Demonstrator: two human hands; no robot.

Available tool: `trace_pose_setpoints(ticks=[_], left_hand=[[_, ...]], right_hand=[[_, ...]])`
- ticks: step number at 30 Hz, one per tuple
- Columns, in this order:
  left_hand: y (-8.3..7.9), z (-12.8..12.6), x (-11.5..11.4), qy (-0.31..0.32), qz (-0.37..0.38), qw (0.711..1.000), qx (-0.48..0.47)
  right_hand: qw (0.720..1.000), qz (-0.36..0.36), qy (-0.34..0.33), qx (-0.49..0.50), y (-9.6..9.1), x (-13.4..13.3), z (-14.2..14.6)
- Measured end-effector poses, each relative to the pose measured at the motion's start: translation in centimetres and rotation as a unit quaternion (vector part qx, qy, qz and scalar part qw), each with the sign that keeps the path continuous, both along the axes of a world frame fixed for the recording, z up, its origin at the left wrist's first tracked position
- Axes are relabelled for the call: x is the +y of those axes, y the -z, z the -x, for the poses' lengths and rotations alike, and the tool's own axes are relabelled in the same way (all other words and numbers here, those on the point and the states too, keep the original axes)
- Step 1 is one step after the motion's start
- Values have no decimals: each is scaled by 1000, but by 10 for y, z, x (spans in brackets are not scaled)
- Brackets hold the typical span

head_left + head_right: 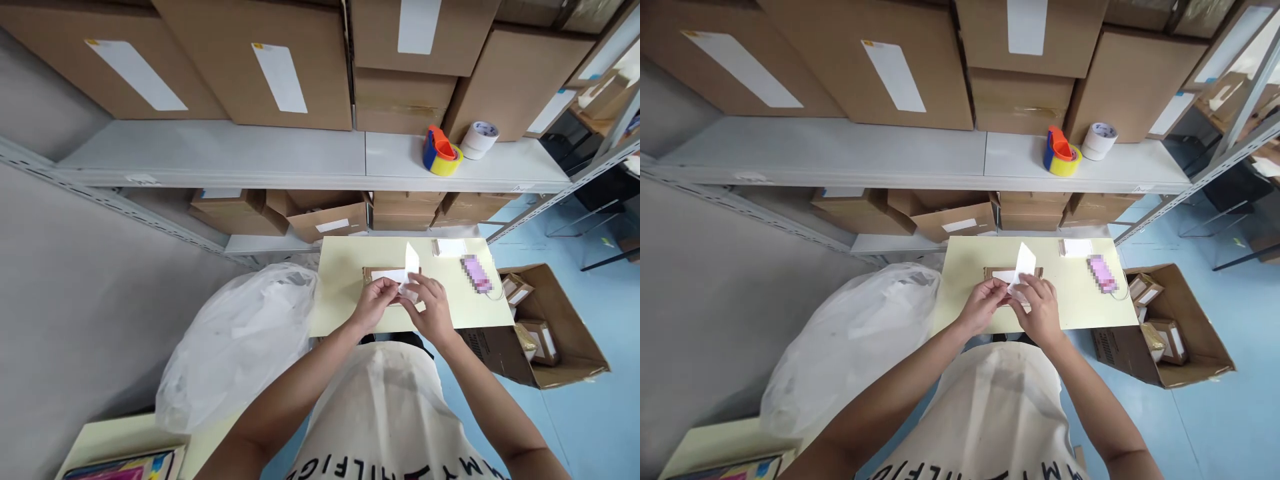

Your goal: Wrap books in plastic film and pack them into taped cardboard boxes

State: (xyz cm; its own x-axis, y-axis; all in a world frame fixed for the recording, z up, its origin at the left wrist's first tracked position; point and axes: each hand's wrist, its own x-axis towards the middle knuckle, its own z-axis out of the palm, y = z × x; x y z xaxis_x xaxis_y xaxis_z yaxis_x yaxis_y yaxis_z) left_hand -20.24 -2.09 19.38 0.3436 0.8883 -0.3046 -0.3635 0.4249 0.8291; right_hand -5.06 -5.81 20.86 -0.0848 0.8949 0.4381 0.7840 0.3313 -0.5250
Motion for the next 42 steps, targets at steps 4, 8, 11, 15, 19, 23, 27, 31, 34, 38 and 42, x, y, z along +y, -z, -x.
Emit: trace_pose_setpoints(ticks=[4,8,11,15,19,23,27,31,34,38,42], left_hand=[[1,11,-10,0,-2,1000,-14],[1,22,-16,-14,-31,999,-1],[0,30,-17,-16,-75,996,36],[-4,39,-18,-16,-126,989,76],[-7,46,-18,-15,-162,981,108],[-6,51,-19,-13,-193,971,143],[-3,56,-16,17,-215,962,165],[2,69,-2,56,-220,957,182],[8,89,18,60,-169,960,217],[19,126,52,43,-56,955,288],[29,163,88,46,32,931,360]], right_hand=[[999,18,-3,38,-9,-6,18],[998,28,2,53,-13,-9,27],[999,20,-3,48,-13,-10,32],[999,8,-8,40,-13,-10,38],[999,18,-24,36,-15,-9,43],[997,46,-36,55,-20,-7,47],[983,131,-43,124,-20,-3,51],[946,218,-10,240,-6,7,49],[910,256,40,323,10,20,45],[879,290,102,365,30,32,35],[864,294,156,378,44,37,23]])
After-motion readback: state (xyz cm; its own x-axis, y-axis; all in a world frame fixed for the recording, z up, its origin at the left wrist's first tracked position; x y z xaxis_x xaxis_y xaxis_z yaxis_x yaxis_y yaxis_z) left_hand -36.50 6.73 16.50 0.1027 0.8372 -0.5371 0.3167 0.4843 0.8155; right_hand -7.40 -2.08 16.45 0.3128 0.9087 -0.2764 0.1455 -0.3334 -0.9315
